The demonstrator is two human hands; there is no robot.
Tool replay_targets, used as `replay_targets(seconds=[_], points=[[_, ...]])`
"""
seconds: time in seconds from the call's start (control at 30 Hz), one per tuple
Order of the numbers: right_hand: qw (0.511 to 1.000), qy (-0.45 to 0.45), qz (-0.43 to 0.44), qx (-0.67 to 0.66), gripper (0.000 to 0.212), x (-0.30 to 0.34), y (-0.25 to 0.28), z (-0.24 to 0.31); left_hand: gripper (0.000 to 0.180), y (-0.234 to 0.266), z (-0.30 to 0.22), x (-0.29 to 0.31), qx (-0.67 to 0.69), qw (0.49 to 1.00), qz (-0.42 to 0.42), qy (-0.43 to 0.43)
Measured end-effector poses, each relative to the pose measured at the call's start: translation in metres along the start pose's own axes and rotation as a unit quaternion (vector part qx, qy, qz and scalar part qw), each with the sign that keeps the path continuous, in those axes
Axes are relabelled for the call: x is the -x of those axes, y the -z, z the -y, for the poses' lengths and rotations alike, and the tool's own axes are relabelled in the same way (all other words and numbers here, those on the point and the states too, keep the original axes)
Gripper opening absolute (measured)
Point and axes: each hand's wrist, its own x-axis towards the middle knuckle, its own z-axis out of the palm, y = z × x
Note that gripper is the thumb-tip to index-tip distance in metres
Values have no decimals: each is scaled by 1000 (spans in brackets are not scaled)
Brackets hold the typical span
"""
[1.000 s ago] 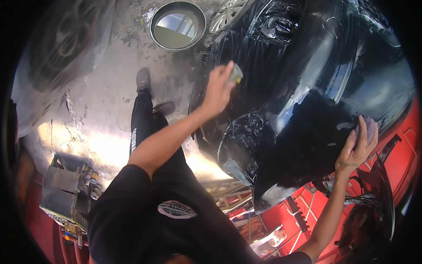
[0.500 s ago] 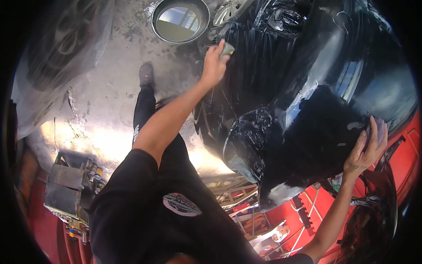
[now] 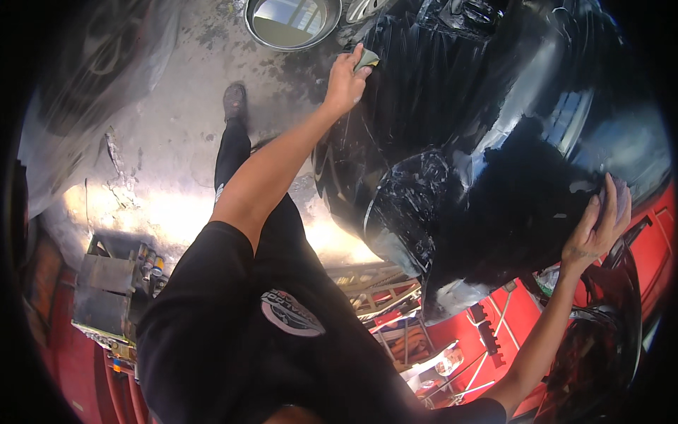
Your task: The person applies a white compound to the hood of a black car using a yellow sponge, rubbing it in circular motions. They periodically dip the sponge into a metal bucket of liquid and wipe the surface with a purple cloth.
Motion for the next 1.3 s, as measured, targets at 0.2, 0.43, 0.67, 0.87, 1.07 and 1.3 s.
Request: replay_targets(seconds=[0.2, 0.43, 0.67, 0.87, 1.07, 1.3], points=[[1000, -15, -4, 14, 39, 13, -7, -9, 70, 29, -54, 142, 10, 999, 48, -18], [1000, -17, -11, -1, 39, 3, -10, -5, 63, -4, -1, -56, -29, 999, -2, -27], [998, -54, -3, -16, 39, 18, 0, -3, 69, 14, -13, 99, 18, 999, 28, -20], [1000, -26, 4, -2, 39, 0, -13, -5, 63, -11, 19, -126, -61, 998, -8, -34], [999, -40, 15, 5, 39, 11, -2, -4, 69, -1, 3, 32, 17, 999, 36, -13], [999, -16, 25, 16, 40, 1, -6, -8, 62, -22, 4, -133, -54, 997, -10, -46]])
